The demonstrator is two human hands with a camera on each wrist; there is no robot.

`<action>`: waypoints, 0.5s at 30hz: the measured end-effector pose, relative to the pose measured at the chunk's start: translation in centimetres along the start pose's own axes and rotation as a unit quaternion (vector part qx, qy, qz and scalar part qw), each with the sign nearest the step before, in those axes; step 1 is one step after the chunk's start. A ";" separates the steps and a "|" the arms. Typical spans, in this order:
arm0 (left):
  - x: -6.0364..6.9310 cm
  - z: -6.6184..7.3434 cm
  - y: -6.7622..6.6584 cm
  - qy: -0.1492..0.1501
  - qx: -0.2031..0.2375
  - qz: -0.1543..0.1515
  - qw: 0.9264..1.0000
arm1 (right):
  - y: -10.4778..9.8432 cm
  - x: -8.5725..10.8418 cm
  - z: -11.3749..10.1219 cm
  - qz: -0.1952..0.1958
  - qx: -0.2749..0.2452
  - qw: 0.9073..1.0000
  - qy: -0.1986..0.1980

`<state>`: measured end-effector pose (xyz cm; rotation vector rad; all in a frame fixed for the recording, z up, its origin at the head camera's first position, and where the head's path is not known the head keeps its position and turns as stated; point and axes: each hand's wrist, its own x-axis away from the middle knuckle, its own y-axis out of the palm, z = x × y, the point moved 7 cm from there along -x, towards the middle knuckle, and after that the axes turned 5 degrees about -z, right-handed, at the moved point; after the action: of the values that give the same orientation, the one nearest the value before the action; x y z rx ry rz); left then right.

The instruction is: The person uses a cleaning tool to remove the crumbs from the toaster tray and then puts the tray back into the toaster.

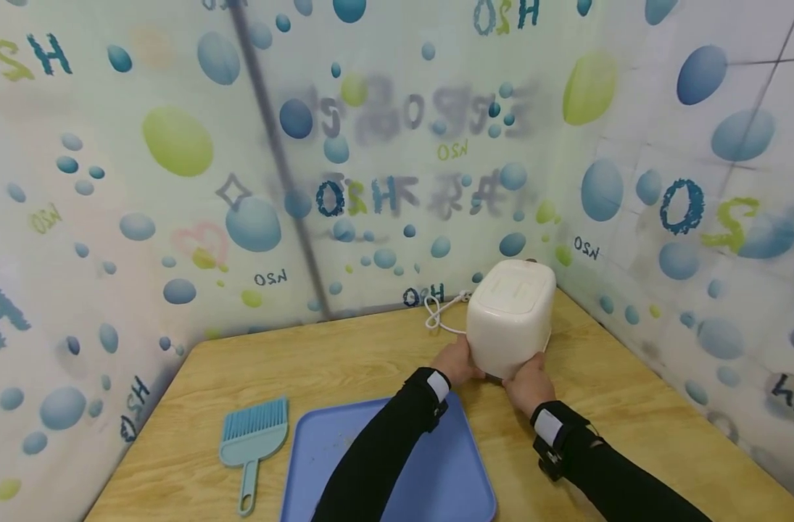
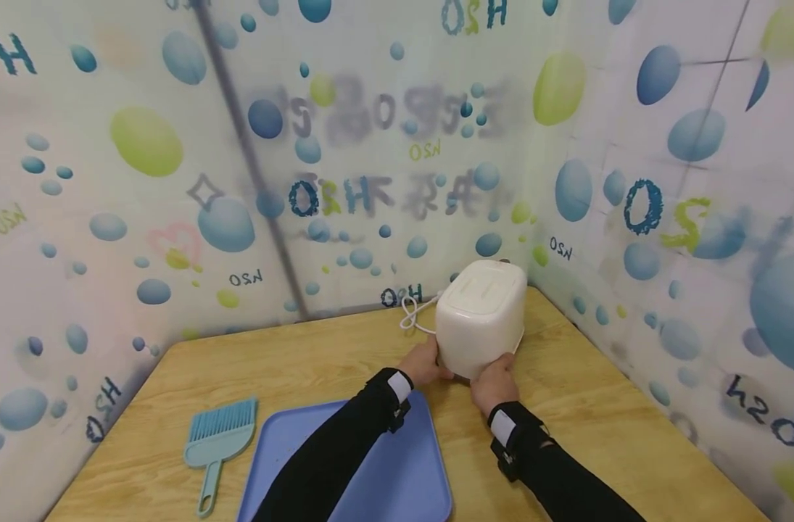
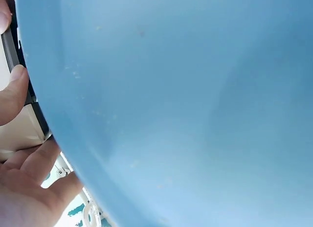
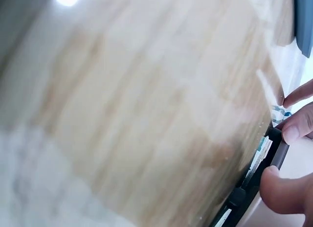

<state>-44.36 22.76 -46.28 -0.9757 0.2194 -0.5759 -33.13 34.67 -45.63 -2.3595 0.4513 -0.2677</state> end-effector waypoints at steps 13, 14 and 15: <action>0.0 0.0 0.3 0.014 0.026 -0.027 0.999 | -0.3 -0.2 0.4 -0.044 0.048 0.998 -0.017; 0.0 -0.1 0.4 0.011 0.035 -0.031 0.999 | -0.4 -0.2 0.5 -0.051 0.056 0.997 -0.015; 0.1 -0.1 0.5 0.011 0.040 -0.035 0.999 | -0.5 -0.1 0.6 -0.058 0.065 0.996 -0.013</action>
<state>-44.15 22.89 -46.72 -0.9024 0.1806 -0.6545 -32.92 35.39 -45.72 -2.2627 0.2774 -0.3112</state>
